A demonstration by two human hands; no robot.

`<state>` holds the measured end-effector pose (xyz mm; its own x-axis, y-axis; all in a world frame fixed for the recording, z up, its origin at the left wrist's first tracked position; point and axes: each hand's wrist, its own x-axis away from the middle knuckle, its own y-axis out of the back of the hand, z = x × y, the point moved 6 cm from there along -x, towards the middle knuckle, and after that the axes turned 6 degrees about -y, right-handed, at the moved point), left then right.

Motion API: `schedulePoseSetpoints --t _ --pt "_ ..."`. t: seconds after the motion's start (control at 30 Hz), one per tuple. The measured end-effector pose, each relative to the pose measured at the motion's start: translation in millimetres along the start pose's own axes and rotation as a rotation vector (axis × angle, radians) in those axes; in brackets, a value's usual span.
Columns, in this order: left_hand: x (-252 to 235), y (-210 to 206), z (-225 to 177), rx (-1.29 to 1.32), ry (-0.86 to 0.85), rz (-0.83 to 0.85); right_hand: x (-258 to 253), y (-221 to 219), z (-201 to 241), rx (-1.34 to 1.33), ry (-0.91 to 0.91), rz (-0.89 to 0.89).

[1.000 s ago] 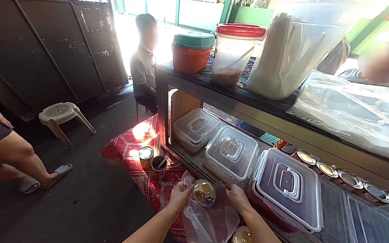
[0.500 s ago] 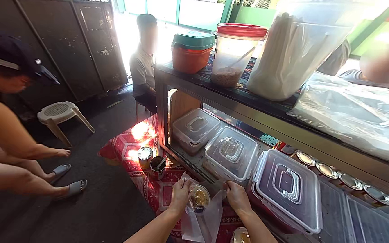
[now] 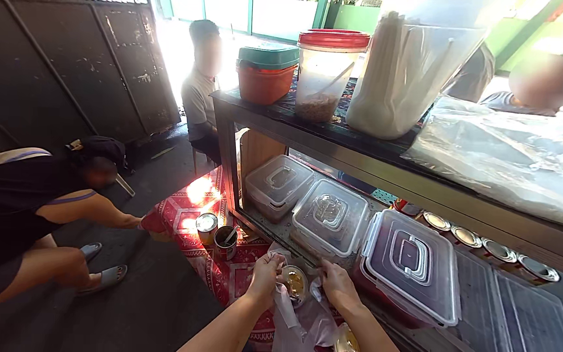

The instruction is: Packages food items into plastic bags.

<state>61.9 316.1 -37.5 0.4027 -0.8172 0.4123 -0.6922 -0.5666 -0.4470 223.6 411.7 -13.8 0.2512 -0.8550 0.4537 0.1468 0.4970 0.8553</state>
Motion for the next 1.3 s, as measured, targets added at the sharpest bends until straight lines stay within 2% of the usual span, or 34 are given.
schedulePoseSetpoints --t 0.13,0.3,0.37,0.53,0.63,0.8,0.93,1.03,1.17,1.27,1.3 --pt "-13.0 1.7 -7.3 0.013 0.027 0.014 8.3 -8.3 9.9 -0.143 0.048 -0.006" --pt "-28.6 13.1 -20.0 -0.046 0.023 0.010 8.9 -37.2 -6.9 -0.285 -0.046 0.269" --pt "-29.6 15.9 -21.7 -0.053 0.023 0.018 5.5 -40.8 -14.0 -0.362 -0.011 0.287" --pt "-28.9 13.0 -21.8 -0.031 0.031 0.017 -1.1 -13.9 -17.8 -0.244 -0.010 0.063" --pt "-22.9 6.2 -28.6 -0.061 0.039 0.020 3.4 6.1 -8.6 -0.151 -0.013 0.055" --pt "5.3 -17.0 -54.2 -0.142 -0.030 0.189 34.8 54.0 14.3 -0.097 0.096 -0.037" --pt "17.2 -27.8 -71.8 -0.091 -0.015 0.240 52.3 76.9 16.2 -0.099 0.120 -0.054" --pt "10.0 -24.2 -68.8 -0.157 -0.042 0.284 51.0 73.3 11.4 -0.089 0.107 -0.050" --pt "1.2 -6.5 -44.7 -0.268 -0.061 0.305 47.8 48.0 3.2 -0.116 0.097 -0.040" --pt "12.4 9.4 -40.9 -0.482 -0.156 0.164 51.8 41.8 -6.9 -0.230 0.116 -0.123" --pt "21.4 15.4 -38.8 -0.582 -0.136 0.139 53.0 39.9 -10.9 -0.275 0.112 -0.120"
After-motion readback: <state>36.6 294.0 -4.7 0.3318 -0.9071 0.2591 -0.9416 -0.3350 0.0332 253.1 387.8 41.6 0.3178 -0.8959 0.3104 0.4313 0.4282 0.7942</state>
